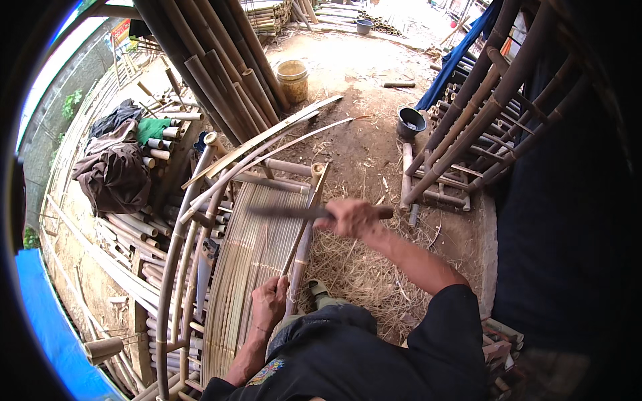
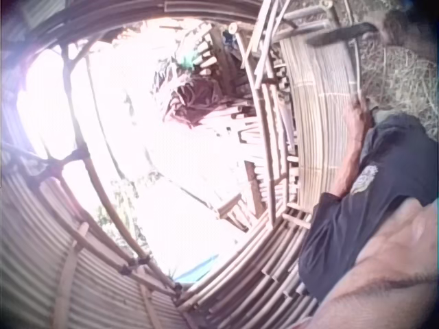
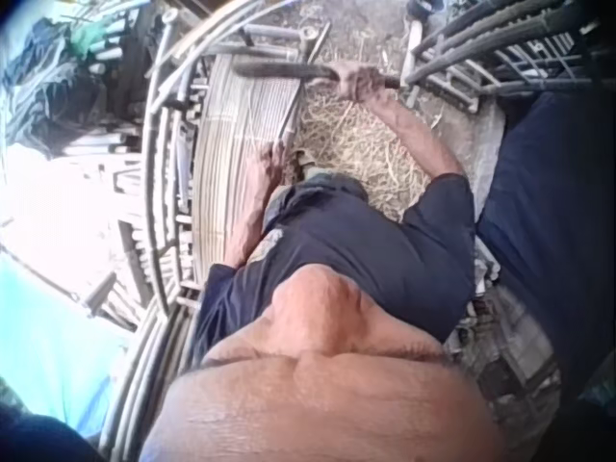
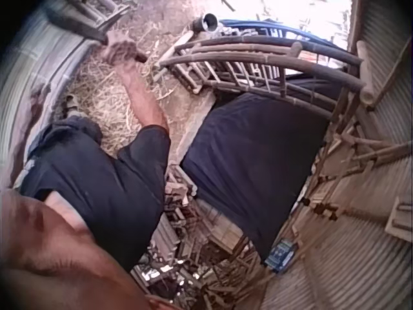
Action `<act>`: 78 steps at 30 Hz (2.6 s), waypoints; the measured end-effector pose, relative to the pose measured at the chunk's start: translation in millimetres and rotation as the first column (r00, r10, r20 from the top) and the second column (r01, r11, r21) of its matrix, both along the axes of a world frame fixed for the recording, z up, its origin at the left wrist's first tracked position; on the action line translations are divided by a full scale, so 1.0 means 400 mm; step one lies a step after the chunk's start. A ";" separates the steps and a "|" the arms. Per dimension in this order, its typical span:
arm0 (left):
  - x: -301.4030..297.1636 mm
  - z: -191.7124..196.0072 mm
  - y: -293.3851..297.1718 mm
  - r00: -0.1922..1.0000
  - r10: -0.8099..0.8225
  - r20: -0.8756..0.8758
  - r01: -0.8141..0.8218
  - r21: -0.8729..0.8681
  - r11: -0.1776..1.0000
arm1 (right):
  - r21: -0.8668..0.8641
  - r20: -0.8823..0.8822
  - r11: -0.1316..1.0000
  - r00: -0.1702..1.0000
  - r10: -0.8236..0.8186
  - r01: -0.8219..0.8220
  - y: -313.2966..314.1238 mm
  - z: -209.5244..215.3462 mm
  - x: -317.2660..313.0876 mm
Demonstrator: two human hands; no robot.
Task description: The person shaves thin bamboo strips using a knife, repeatedly scraping along the length of each strip to smooth and thin it. The person handles multiple strips one at a time, placing finished pieces aside on a bamboo frame.
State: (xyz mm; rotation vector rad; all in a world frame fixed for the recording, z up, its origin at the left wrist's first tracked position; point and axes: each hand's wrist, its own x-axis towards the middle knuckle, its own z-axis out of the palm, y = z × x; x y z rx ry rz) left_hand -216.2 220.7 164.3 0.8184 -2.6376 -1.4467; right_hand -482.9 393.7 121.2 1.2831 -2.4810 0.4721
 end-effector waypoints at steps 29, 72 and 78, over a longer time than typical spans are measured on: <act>0.195 -0.225 -0.268 0.986 0.157 -0.058 -0.164 -0.130 0.978 | -0.562 0.779 0.575 0.613 0.128 0.594 -0.283 -0.008 -0.193; 0.269 -0.414 -0.701 0.788 0.613 0.063 -0.523 -0.457 0.719 | -0.279 0.954 0.864 0.224 0.199 0.420 -0.777 -0.040 -0.353; 0.317 -0.540 -0.750 0.799 0.599 0.051 -0.527 -0.420 0.739 | -0.300 0.943 0.828 0.277 0.182 0.475 -0.820 -0.067 -0.270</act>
